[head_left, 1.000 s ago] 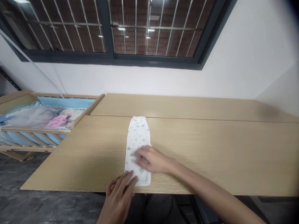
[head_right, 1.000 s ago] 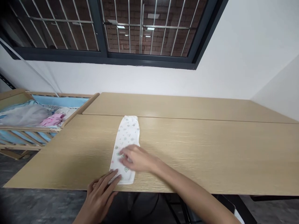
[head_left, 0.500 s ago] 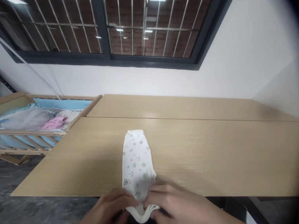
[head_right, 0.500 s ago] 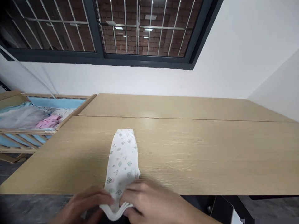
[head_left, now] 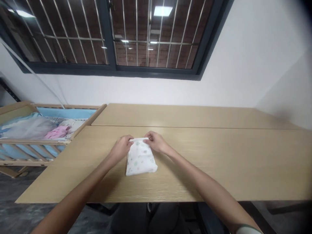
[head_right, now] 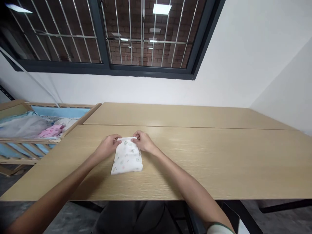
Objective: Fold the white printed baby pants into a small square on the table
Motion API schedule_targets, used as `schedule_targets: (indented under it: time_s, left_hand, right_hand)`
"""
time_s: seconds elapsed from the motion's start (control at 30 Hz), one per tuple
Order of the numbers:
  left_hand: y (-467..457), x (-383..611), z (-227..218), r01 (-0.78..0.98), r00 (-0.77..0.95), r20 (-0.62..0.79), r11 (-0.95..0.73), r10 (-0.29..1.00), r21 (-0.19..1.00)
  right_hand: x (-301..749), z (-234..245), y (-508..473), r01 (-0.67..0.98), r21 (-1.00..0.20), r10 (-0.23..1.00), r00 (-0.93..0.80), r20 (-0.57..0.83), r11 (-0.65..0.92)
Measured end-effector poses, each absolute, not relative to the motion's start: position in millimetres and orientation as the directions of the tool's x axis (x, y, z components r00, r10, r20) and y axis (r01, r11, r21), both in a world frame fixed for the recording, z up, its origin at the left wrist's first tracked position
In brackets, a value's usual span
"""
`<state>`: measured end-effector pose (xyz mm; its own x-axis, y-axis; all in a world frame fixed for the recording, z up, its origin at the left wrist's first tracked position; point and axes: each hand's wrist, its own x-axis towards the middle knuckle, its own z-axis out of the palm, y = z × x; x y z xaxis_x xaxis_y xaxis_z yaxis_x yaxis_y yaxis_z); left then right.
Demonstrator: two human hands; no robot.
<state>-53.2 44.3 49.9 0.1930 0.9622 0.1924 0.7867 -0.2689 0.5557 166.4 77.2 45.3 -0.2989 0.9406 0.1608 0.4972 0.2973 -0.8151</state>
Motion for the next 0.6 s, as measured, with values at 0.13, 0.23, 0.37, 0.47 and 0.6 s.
schedule_targets:
  time_s: [0.13,0.23,0.37,0.47,0.6]
  left_hand:
    - [73,-44,39,0.851,0.157,0.171,-0.221,0.973,0.477]
    - [74,-37,37,0.898,0.136,0.173,-0.196,0.975,0.394]
    - [27,-24,34,0.930,0.170,0.238,-0.236,0.956,0.283]
    - [-33,-11,17,0.917,0.294,0.352,-0.366,0.889,0.158]
    - [-92,6,-14,0.915,0.325,0.473,-0.399,0.819,0.062]
  right_hand:
    - [159,18,107,0.554,-0.796,0.966,-0.208,0.151,0.244]
    - [157,11,111,0.611,-0.751,0.967,-0.191,0.167,0.250]
    - [158,24,90,0.641,-0.631,0.899,-0.296,0.323,0.438]
    - [156,45,59,0.562,-0.527,0.762,-0.559,0.327,0.638]
    - [143,63,18,0.370,-0.567,0.536,-0.830,0.153,0.735]
